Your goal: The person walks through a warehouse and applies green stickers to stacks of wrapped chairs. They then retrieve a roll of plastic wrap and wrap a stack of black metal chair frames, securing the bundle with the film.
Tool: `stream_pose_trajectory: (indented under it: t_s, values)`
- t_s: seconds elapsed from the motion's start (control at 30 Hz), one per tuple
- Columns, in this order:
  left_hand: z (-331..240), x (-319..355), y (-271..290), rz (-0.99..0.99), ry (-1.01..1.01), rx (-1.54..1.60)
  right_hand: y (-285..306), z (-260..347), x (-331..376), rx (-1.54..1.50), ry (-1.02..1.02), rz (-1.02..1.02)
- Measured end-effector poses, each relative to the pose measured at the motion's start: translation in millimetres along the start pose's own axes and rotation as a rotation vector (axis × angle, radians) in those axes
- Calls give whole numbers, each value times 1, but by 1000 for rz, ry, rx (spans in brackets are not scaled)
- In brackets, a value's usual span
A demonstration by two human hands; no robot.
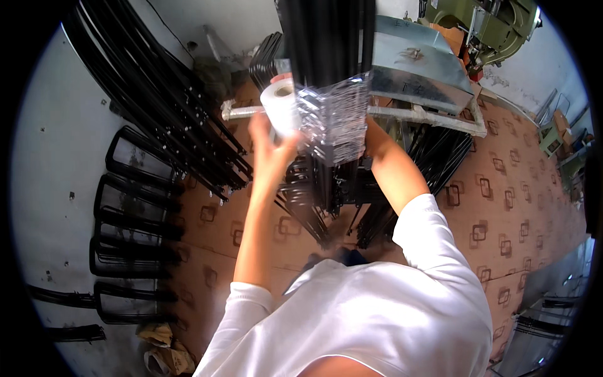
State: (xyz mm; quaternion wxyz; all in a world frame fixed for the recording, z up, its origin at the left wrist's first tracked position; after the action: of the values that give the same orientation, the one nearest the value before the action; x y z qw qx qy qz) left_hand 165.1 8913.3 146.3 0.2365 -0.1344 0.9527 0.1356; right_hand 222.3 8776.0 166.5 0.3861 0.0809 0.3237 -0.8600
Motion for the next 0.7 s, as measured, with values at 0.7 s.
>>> stream_pose_trajectory:
  t_s: [0.7]
  values:
    - [-39, 120, -1, 378, -85, -223, -116, -6, 155, 1172, 274, -422]
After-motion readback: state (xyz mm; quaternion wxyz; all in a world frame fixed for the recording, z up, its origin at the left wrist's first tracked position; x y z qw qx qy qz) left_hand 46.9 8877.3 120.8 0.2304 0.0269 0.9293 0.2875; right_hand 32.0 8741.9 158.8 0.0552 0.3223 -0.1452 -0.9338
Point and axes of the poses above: each hand's wrist, its own x-axis away from the middle knuckle, its own y-axis out of the back of the hand, z = x × y, the point moved 7 cm from there along -x, towards the middle knuckle, and after that the axes turned 6 degrees about -x, right-handed, at the moved point
